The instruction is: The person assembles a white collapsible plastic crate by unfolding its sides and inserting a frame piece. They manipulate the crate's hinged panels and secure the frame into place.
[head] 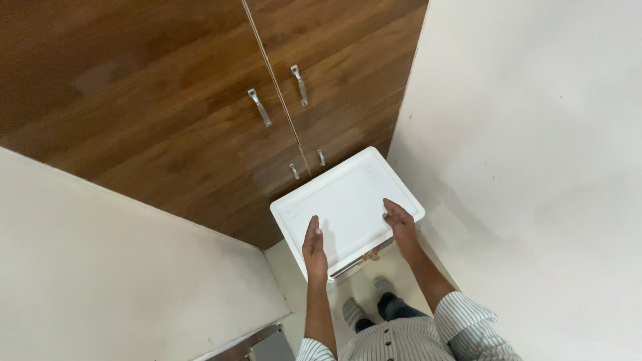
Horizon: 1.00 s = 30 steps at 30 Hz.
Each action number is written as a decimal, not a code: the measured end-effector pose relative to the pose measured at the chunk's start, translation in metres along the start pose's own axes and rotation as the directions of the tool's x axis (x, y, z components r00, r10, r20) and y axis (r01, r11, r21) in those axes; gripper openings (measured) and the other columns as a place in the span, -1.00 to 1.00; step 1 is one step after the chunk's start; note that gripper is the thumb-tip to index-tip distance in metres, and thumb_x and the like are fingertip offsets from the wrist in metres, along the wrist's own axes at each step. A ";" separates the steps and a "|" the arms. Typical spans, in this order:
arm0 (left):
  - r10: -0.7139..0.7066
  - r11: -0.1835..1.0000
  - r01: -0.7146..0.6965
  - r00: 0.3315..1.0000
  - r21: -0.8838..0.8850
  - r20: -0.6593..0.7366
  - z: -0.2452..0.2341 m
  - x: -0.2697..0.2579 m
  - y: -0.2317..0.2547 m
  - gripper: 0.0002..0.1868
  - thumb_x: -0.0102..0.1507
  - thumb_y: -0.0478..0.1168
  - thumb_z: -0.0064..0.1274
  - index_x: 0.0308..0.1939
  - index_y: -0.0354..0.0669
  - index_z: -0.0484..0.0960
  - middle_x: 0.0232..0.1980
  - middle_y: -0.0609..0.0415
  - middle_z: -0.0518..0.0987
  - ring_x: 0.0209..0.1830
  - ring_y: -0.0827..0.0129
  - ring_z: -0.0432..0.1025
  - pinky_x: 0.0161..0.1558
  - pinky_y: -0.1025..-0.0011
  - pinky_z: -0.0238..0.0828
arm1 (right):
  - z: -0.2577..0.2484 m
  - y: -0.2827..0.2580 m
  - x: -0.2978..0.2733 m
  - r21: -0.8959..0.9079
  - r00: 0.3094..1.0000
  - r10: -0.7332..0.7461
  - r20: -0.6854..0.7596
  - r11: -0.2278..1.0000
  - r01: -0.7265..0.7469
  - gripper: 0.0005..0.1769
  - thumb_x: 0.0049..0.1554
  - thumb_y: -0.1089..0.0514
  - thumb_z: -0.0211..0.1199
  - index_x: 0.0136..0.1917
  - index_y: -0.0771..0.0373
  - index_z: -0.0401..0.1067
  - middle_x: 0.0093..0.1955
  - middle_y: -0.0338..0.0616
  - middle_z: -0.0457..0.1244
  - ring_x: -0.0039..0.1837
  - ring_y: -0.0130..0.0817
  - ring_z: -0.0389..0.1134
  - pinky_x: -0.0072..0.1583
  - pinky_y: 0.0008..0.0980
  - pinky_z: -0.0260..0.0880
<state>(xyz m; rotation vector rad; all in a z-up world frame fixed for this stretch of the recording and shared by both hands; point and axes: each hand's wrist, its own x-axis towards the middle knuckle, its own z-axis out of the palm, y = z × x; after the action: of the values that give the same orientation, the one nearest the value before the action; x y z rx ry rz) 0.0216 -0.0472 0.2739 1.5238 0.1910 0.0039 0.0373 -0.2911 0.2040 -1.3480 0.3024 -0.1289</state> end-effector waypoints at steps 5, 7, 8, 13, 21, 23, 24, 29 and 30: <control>0.104 0.993 -0.108 0.993 -0.052 -0.060 -0.009 -0.017 0.006 -0.42 0.45 -0.05 -0.20 0.49 -0.24 0.30 0.57 -0.06 0.31 0.61 0.20 0.14 0.54 0.28 -0.03 | 0.009 -0.026 -0.008 -0.041 0.998 0.000 0.068 0.999 0.002 -0.45 0.21 0.36 0.10 0.47 0.29 0.30 0.53 -0.02 0.18 0.56 -0.22 0.16 0.51 -0.29 0.14; 0.115 0.991 -0.120 0.990 -0.058 -0.086 -0.012 -0.023 0.007 -0.41 0.44 -0.03 -0.20 0.49 -0.25 0.30 0.57 -0.08 0.29 0.61 0.19 0.13 0.55 0.28 -0.03 | 0.011 -0.034 -0.009 -0.047 0.994 -0.024 0.108 0.998 0.029 -0.46 0.22 0.32 0.06 0.48 0.29 0.30 0.54 -0.02 0.18 0.56 -0.23 0.16 0.53 -0.29 0.13; 0.128 0.990 -0.133 0.987 -0.050 -0.102 -0.013 -0.028 0.007 -0.40 0.44 -0.02 -0.21 0.49 -0.26 0.30 0.57 -0.08 0.29 0.61 0.18 0.12 0.55 0.28 -0.04 | 0.010 -0.038 -0.010 -0.073 0.993 -0.022 0.118 0.997 0.031 -0.47 0.24 0.29 0.04 0.48 0.29 0.30 0.54 -0.01 0.18 0.56 -0.22 0.16 0.53 -0.29 0.12; 0.163 0.980 -0.182 0.967 -0.078 -0.197 -0.004 -0.047 0.012 -0.33 0.45 0.05 -0.25 0.53 -0.29 0.19 0.60 -0.12 0.23 0.64 0.16 0.05 0.56 0.26 -0.09 | 0.009 -0.048 -0.010 0.005 0.967 0.008 0.254 1.000 -0.009 -0.37 0.33 -0.12 -0.07 0.49 0.34 0.27 0.57 0.05 0.14 0.62 -0.18 0.07 0.59 -0.25 -0.02; 0.232 0.964 -0.260 0.923 -0.054 -0.306 0.031 -0.101 0.008 -0.29 0.46 0.07 -0.42 0.58 -0.33 0.03 0.66 -0.15 0.06 0.69 0.14 -0.09 0.58 0.22 -0.18 | -0.024 -0.046 -0.015 0.027 0.838 0.012 0.545 0.999 -0.032 -0.14 0.33 -0.34 -0.37 0.62 0.31 0.00 0.71 0.00 -0.12 0.71 -0.15 -0.20 0.62 -0.18 -0.34; 0.263 0.951 -0.300 0.914 -0.077 -0.310 0.040 -0.116 0.006 -0.27 0.47 0.09 -0.47 0.59 -0.33 -0.01 0.68 -0.16 0.01 0.70 0.13 -0.14 0.60 0.21 -0.25 | -0.035 -0.045 -0.020 0.083 0.791 -0.072 0.608 0.996 0.026 -0.16 0.34 -0.29 -0.42 0.63 0.34 -0.03 0.72 0.04 -0.15 0.73 -0.13 -0.24 0.64 -0.17 -0.38; 0.278 0.944 -0.319 0.908 -0.087 -0.313 0.045 -0.126 0.005 -0.26 0.47 0.10 -0.50 0.60 -0.33 -0.03 0.69 -0.16 -0.02 0.70 0.13 -0.17 0.61 0.20 -0.29 | -0.041 -0.044 -0.024 0.113 0.763 -0.112 0.637 0.992 0.051 -0.18 0.35 -0.26 -0.44 0.63 0.36 -0.05 0.73 0.05 -0.16 0.74 -0.12 -0.25 0.65 -0.17 -0.40; 0.188 0.966 -0.241 0.902 -0.090 -0.389 0.066 -0.170 -0.001 -0.21 0.45 0.17 -0.54 0.61 -0.29 -0.09 0.70 -0.12 -0.08 0.71 0.12 -0.22 0.61 0.20 -0.34 | -0.052 -0.046 -0.044 0.043 0.707 -0.043 0.706 0.999 0.018 -0.21 0.36 -0.20 -0.50 0.65 0.34 -0.11 0.74 0.04 -0.21 0.74 -0.13 -0.28 0.65 -0.18 -0.39; 0.178 0.966 -0.238 0.899 -0.104 -0.401 0.068 -0.178 -0.002 -0.20 0.45 0.18 -0.53 0.61 -0.29 -0.11 0.70 -0.12 -0.09 0.71 0.12 -0.24 0.61 0.20 -0.35 | -0.051 -0.045 -0.048 0.049 0.692 -0.046 0.720 0.999 0.016 -0.21 0.37 -0.22 -0.51 0.64 0.34 -0.12 0.74 0.04 -0.22 0.74 -0.13 -0.28 0.66 -0.18 -0.39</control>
<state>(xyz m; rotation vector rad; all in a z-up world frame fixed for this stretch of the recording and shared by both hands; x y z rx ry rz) -0.1458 -0.1365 0.2958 1.3726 0.3350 0.4878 -0.0198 -0.3360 0.2450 -1.2609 -0.4001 0.3751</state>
